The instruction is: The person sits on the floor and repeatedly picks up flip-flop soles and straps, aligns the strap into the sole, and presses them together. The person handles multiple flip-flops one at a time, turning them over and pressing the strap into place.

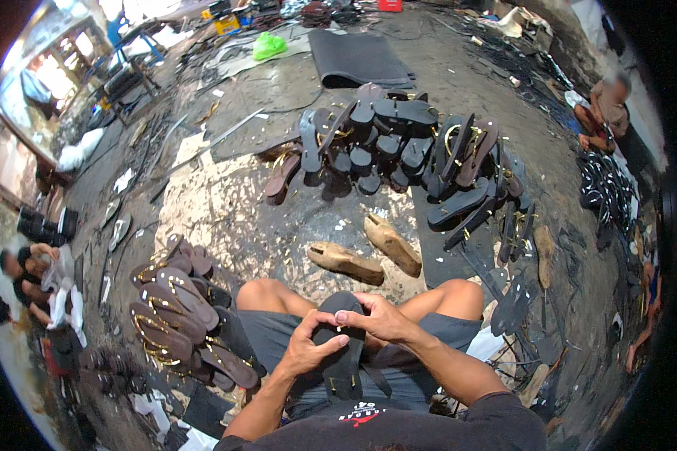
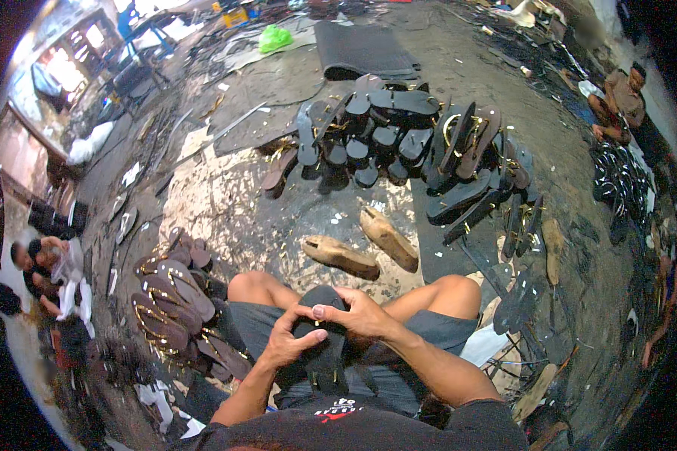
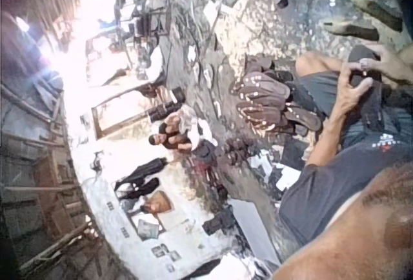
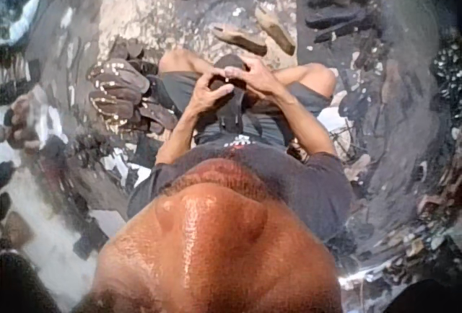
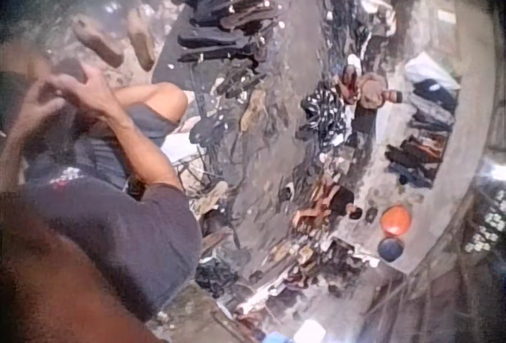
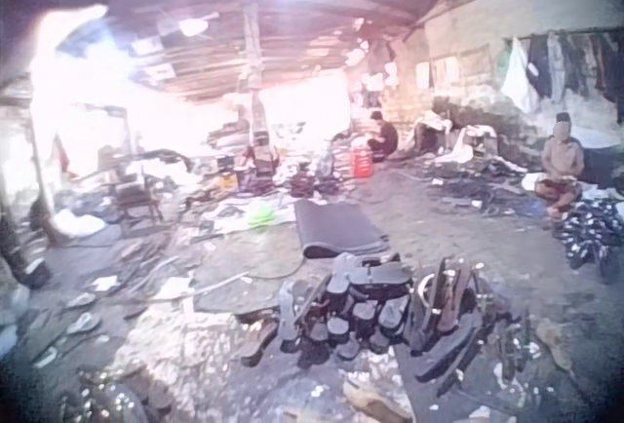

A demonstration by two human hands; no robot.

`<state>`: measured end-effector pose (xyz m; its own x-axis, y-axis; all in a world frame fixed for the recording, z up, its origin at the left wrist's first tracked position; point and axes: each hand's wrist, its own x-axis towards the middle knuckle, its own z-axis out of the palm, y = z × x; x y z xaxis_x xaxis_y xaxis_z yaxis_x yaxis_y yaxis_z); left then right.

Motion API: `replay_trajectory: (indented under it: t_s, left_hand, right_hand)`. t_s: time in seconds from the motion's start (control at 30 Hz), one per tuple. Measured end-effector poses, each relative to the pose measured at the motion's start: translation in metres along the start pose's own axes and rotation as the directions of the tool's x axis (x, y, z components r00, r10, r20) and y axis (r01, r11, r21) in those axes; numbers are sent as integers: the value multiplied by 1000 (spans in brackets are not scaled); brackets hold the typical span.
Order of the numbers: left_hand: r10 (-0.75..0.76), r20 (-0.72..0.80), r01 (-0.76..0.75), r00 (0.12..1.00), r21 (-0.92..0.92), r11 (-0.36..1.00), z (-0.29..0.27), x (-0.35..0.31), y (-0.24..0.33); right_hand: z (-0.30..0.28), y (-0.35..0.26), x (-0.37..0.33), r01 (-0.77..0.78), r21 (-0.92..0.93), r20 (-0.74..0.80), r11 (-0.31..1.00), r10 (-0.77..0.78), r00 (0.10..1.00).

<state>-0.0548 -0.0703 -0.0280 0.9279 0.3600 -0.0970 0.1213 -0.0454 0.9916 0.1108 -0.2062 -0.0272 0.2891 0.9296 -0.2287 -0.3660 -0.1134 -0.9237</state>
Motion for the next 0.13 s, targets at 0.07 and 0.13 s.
replay_trajectory:
  t_s: [0.07,0.13]
  left_hand:
    - [26,-15,-25,1000,64,998,-7,-10,0]
    - [11,-42,-8,999,90,996,-10,-29,-1]
  right_hand:
    - [6,7,-5,54,-56,36,997,-52,998]
    - [13,20,-10,57,-70,74,996,-52,996]
